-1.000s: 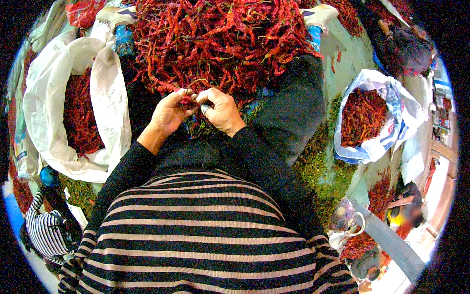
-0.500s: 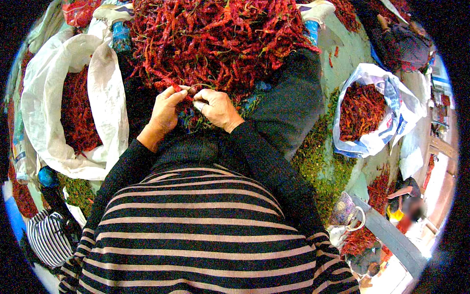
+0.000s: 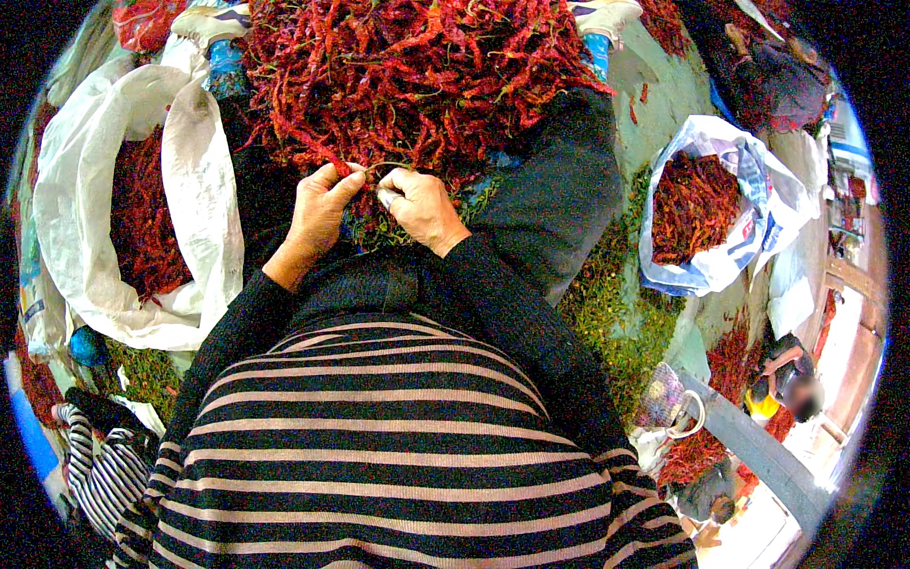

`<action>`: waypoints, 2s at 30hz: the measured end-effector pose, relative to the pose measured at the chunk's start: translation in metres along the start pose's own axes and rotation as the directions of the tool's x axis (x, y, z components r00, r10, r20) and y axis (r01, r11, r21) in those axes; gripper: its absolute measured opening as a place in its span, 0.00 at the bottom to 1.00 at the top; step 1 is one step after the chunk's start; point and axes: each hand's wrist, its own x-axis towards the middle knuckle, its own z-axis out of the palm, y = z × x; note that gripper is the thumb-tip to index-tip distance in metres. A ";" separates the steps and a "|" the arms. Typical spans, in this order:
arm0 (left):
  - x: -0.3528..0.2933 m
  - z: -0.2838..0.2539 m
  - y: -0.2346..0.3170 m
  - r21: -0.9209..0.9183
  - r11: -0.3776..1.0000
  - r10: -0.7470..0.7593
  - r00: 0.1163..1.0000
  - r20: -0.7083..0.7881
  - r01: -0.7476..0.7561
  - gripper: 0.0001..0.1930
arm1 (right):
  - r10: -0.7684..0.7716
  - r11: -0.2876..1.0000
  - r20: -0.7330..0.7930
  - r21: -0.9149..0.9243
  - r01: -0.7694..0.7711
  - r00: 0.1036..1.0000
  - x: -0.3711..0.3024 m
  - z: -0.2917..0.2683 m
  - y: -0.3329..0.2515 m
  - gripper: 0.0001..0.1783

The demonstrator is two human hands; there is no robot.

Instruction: The person sits on the floor and removes stems from dried red chilies by hand, placing the de-stemmed chilies into a white sack. The task is performed continuously with both hands.

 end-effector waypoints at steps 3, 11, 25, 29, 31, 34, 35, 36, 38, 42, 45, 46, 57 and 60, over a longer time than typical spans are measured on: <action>-0.001 0.002 0.006 0.067 0.998 0.017 1.000 -0.005 -0.016 0.07 | -0.028 1.000 -0.011 -0.010 0.028 1.000 0.000 0.000 0.001 0.06; -0.009 0.017 0.017 0.340 0.884 0.347 0.938 -0.014 -0.322 0.04 | -0.279 0.797 -0.055 -0.570 0.200 0.959 0.002 0.003 0.030 0.07; -0.004 0.007 0.002 0.192 0.969 0.152 0.987 0.040 -0.157 0.07 | 0.002 0.978 -0.043 0.208 0.007 0.999 0.004 -0.002 -0.007 0.11; -0.006 0.007 0.001 0.142 0.977 0.147 0.985 0.090 -0.158 0.07 | -0.216 0.971 -0.175 0.066 0.230 0.961 0.006 0.000 -0.019 0.03; -0.005 0.007 0.006 0.072 0.995 0.059 0.993 0.105 -0.066 0.08 | -0.177 0.978 -0.219 0.066 0.196 0.959 0.006 -0.001 -0.014 0.03; -0.003 0.002 0.006 -0.096 0.992 -0.073 0.988 0.133 0.086 0.11 | -0.070 0.986 -0.208 0.133 0.099 0.976 0.003 -0.004 -0.024 0.06; -0.001 0.002 0.003 -0.187 0.972 -0.117 0.983 0.140 0.142 0.11 | -0.090 0.988 -0.251 0.101 0.119 0.964 0.005 -0.002 -0.023 0.05; -0.001 0.001 0.001 -0.275 0.941 -0.159 0.976 0.152 0.196 0.11 | -0.081 0.986 -0.244 0.120 0.113 0.966 0.005 -0.002 -0.023 0.05; -0.003 0.001 0.000 -0.308 0.929 -0.170 0.975 0.142 0.207 0.11 | -0.064 0.982 -0.230 0.159 0.102 0.971 0.005 -0.003 -0.026 0.05; -0.005 0.002 -0.001 -0.347 0.914 -0.189 0.978 0.090 0.208 0.09 | -0.118 0.991 -0.288 0.029 0.132 0.950 0.007 -0.003 -0.025 0.04; -0.006 0.000 -0.002 -0.315 0.920 -0.211 0.972 0.107 0.234 0.07 | -0.212 0.977 -0.316 -0.086 0.195 0.925 0.008 -0.002 -0.028 0.05; -0.006 0.000 -0.001 -0.298 0.922 -0.221 0.968 0.121 0.248 0.07 | -0.230 0.973 -0.324 -0.104 0.207 0.918 0.008 -0.002 -0.028 0.05; -0.009 -0.001 0.012 -0.221 0.946 -0.164 0.938 0.306 0.238 0.06 | -0.038 0.998 -0.152 0.037 0.044 0.988 0.037 -0.004 -0.010 0.05; -0.016 0.004 0.015 -0.097 0.978 -0.129 0.900 0.416 0.184 0.08 | 0.015 0.999 -0.220 0.051 -0.003 0.975 0.045 -0.006 -0.002 0.05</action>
